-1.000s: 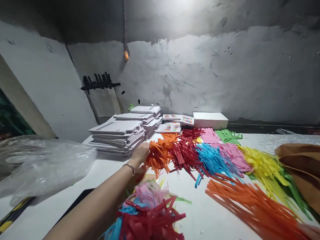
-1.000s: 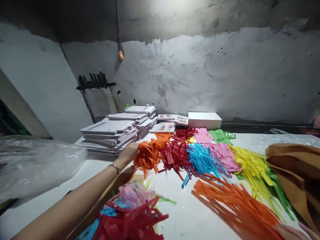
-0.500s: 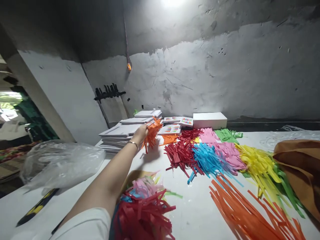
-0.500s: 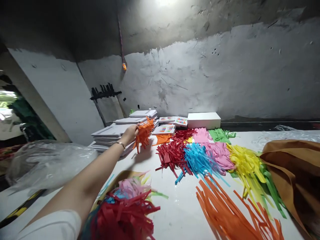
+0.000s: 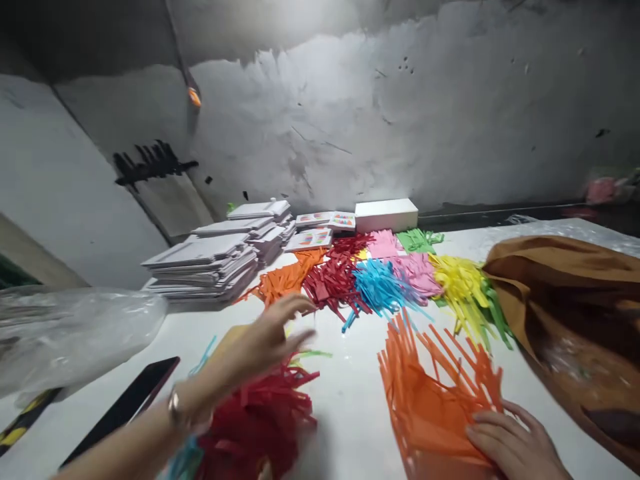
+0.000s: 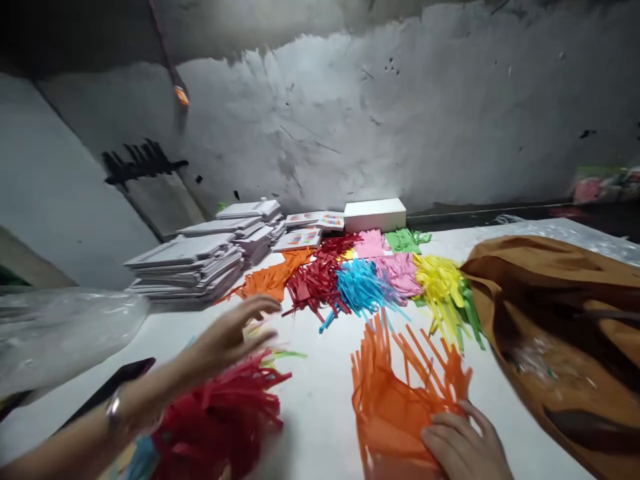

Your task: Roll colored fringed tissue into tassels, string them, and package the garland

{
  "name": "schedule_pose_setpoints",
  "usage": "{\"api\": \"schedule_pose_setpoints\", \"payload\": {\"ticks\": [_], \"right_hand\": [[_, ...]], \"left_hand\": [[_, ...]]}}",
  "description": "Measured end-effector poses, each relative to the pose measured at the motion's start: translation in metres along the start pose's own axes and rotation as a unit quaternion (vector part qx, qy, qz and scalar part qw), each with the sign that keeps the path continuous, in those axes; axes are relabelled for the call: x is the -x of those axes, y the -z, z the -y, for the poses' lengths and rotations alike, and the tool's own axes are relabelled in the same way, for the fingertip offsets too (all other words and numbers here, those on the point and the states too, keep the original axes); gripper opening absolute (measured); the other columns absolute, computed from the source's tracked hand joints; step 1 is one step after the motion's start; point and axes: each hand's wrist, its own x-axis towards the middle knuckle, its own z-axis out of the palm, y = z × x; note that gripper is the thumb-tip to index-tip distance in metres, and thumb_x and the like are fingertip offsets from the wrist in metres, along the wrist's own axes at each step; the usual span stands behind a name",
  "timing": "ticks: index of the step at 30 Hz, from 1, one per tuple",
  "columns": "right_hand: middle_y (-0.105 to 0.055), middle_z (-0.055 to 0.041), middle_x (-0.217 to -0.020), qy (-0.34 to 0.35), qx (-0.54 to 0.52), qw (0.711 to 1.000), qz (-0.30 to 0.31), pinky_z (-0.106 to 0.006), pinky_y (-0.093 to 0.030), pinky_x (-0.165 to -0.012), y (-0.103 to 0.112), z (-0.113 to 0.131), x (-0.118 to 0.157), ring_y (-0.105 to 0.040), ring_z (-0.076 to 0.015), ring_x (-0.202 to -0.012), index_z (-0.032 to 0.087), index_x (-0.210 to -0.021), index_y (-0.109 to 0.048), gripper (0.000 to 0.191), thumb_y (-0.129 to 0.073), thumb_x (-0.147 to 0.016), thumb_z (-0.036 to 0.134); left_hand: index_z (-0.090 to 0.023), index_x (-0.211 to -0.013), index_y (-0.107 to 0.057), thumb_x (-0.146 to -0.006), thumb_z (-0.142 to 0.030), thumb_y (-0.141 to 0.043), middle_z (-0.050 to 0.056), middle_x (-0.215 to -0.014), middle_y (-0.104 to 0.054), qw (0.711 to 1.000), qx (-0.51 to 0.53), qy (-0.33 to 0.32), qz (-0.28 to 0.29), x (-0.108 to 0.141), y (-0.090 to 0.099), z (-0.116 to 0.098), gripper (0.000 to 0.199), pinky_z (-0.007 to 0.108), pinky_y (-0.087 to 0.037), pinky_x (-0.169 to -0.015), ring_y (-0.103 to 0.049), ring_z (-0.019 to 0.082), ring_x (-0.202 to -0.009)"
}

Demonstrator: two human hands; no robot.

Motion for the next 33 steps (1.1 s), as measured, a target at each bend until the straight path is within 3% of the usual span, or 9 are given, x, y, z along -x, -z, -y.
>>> {"api": "schedule_pose_setpoints", "payload": {"ticks": [4,7,10,16,19,23,28,31,33], "right_hand": [[-0.078,-0.0011,-0.082,-0.046,-0.040,0.997,-0.046,-0.039,-0.046,-0.103,0.025,0.031,-0.035,-0.074,-0.0192,-0.080,0.021,-0.098,-0.070,0.024,-0.050,-0.090,0.012],[-0.079,0.0023,-0.083,-0.035,-0.056,0.997,-0.033,-0.039,-0.045,-0.106,0.032,0.056,-0.032,-0.075,-0.0180,-0.081,0.024,-0.100,-0.070,0.023,-0.051,-0.095,0.012],[-0.079,0.0023,-0.086,-0.030,-0.064,0.997,-0.017,-0.040,-0.042,-0.110,0.035,0.063,-0.011,-0.075,-0.0181,-0.085,0.023,-0.104,-0.070,0.027,-0.048,-0.096,0.010],[-0.078,-0.0045,-0.093,-0.058,-0.113,0.991,-0.043,-0.039,-0.038,-0.114,0.047,0.030,0.012,-0.075,-0.0187,-0.092,0.017,-0.110,-0.065,0.027,-0.049,-0.091,0.008],[-0.077,-0.0091,-0.108,-0.110,-0.066,0.990,-0.055,-0.043,-0.035,-0.117,0.068,0.021,0.009,-0.071,-0.0200,-0.108,0.016,-0.116,-0.062,0.030,-0.054,-0.089,0.006],[-0.072,-0.0093,-0.124,-0.025,-0.010,1.000,0.010,-0.045,-0.025,-0.123,0.076,0.046,0.004,-0.061,-0.0220,-0.125,0.017,-0.113,-0.066,0.029,-0.045,-0.096,0.008],[-0.078,-0.0095,-0.097,-0.079,-0.083,0.993,-0.013,-0.043,-0.033,-0.120,0.040,0.094,0.009,-0.070,-0.0204,-0.111,0.014,-0.092,-0.069,0.035,-0.037,-0.091,-0.002],[-0.078,-0.0102,-0.101,-0.107,-0.108,0.988,-0.004,-0.043,-0.037,-0.118,0.031,0.104,0.013,-0.070,-0.0197,-0.109,0.013,-0.096,-0.069,0.034,-0.039,-0.091,-0.002],[-0.077,-0.0101,-0.106,-0.095,-0.121,0.988,0.015,-0.043,-0.041,-0.116,0.035,0.103,0.012,-0.070,-0.0196,-0.109,0.012,-0.101,-0.069,0.032,-0.041,-0.092,0.000]], "left_hand": [[-0.035,-0.148,-0.037,-0.090,-0.033,-0.063,0.010,-0.140,-0.060,0.955,0.043,-0.289,-0.051,0.062,-0.079,-0.126,0.064,0.048,-0.033,-0.115,-0.050,0.030,-0.133],[-0.026,-0.139,-0.048,-0.084,-0.015,-0.061,0.014,-0.124,-0.069,0.962,0.062,-0.251,-0.080,0.080,-0.136,-0.163,0.058,0.054,-0.030,-0.112,-0.059,0.033,-0.119],[-0.023,-0.107,-0.065,-0.068,-0.005,-0.059,0.008,-0.094,-0.075,0.983,0.096,-0.150,-0.039,0.070,-0.161,-0.150,0.043,0.050,-0.040,-0.099,-0.067,0.027,-0.088],[-0.021,-0.079,-0.066,-0.073,-0.002,-0.051,0.007,-0.076,-0.071,0.992,0.047,-0.109,-0.041,0.037,-0.130,-0.121,0.025,0.038,-0.045,-0.072,-0.063,0.023,-0.071],[-0.020,-0.100,-0.065,-0.086,-0.004,-0.043,0.010,-0.098,-0.072,0.988,0.041,-0.122,-0.080,0.035,-0.093,-0.127,0.031,0.041,-0.046,-0.087,-0.064,0.024,-0.089],[-0.025,-0.117,-0.062,-0.091,-0.006,-0.041,0.007,-0.110,-0.071,0.985,-0.001,-0.156,-0.067,0.065,-0.064,-0.114,0.039,0.053,-0.032,-0.110,-0.064,0.024,-0.099],[-0.025,-0.139,-0.049,-0.074,-0.002,-0.052,0.015,-0.144,-0.055,0.985,-0.141,-0.089,0.042,0.137,-0.079,-0.101,0.069,0.068,-0.029,-0.111,-0.049,0.037,-0.132],[-0.026,-0.149,-0.037,-0.070,-0.001,-0.053,0.010,-0.159,-0.038,0.984,-0.068,-0.144,0.082,0.161,-0.093,-0.136,0.085,0.058,-0.029,-0.118,-0.029,0.031,-0.147],[-0.023,-0.152,-0.033,-0.073,-0.007,-0.058,0.008,-0.159,-0.039,0.972,-0.005,-0.196,0.130,0.160,-0.105,-0.166,0.084,0.050,-0.034,-0.118,-0.032,0.028,-0.146]]}}
